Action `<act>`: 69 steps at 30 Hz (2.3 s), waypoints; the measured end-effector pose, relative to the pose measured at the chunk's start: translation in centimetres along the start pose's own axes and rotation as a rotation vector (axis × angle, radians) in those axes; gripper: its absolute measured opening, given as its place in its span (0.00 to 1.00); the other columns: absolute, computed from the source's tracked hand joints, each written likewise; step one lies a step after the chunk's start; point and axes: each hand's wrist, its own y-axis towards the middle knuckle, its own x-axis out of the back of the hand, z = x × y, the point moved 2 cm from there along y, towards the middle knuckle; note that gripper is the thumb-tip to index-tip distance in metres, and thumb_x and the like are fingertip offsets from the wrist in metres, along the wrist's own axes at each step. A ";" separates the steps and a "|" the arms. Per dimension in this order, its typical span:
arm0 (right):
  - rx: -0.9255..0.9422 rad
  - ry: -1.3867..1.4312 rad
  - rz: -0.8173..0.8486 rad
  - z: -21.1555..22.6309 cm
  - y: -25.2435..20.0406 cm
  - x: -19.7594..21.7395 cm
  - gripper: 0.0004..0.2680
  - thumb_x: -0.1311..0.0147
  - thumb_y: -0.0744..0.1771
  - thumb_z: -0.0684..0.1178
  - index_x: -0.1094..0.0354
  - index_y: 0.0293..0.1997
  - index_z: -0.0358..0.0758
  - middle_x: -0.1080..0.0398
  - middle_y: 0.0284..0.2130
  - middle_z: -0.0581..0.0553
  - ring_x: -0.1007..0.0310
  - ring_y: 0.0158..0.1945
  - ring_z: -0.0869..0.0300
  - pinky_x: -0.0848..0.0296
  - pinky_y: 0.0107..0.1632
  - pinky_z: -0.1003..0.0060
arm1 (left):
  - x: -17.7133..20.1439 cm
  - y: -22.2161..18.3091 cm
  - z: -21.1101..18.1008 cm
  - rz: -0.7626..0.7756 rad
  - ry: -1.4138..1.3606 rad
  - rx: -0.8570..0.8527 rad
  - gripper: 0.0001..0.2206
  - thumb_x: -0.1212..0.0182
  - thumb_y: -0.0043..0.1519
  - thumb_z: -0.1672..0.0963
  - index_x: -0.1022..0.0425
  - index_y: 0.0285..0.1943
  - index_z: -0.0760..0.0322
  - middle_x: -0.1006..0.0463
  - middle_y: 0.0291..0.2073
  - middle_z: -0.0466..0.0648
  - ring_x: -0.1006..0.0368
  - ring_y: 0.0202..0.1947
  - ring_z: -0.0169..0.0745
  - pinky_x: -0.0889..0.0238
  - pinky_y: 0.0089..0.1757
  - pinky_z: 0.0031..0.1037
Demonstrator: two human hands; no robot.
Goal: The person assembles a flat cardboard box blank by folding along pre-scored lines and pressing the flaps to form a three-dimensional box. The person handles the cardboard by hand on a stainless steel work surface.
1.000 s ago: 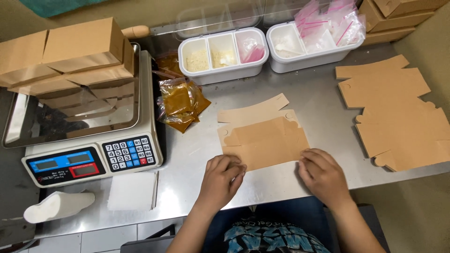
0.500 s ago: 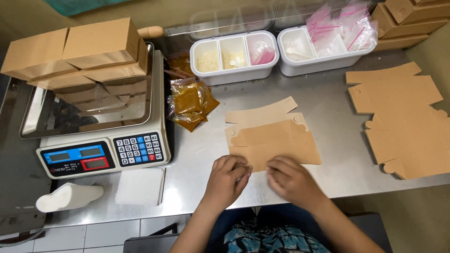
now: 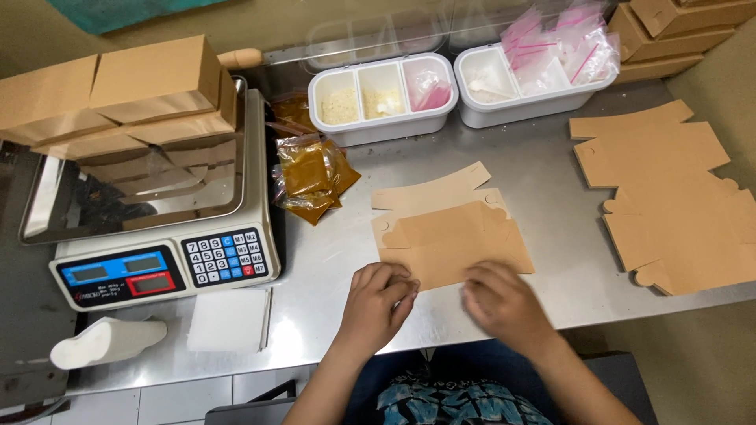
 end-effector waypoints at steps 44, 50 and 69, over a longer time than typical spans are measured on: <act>-0.294 0.095 -0.050 -2.0 -1.1 2.1 0.03 0.45 0.59 0.39 0.29 0.21 0.35 0.27 0.23 0.46 0.27 0.35 0.53 0.27 0.39 0.65 | -0.4 0.0 0.3 0.123 0.051 0.111 0.03 0.41 0.53 0.56 0.23 0.31 0.59 0.27 0.33 0.45 0.35 0.43 0.46 0.44 0.44 0.35; -0.347 0.078 0.119 -3.0 0.2 4.4 0.03 0.43 0.59 0.44 0.27 0.29 0.39 0.27 0.31 0.48 0.28 0.41 0.56 0.30 0.47 0.64 | 0.1 0.9 0.0 0.280 0.147 0.136 0.07 0.43 0.54 0.54 0.25 0.37 0.58 0.29 0.40 0.47 0.38 0.47 0.48 0.46 0.46 0.36; -0.721 0.316 0.363 -3.5 3.0 4.5 0.38 0.34 0.51 0.41 0.57 0.65 0.37 0.47 0.50 0.34 0.52 0.58 0.40 0.49 0.58 0.45 | 2.0 2.8 -1.1 0.171 -0.088 0.351 0.39 0.33 0.45 0.61 0.54 0.64 0.71 0.42 0.43 0.59 0.41 0.50 0.63 0.47 0.52 0.48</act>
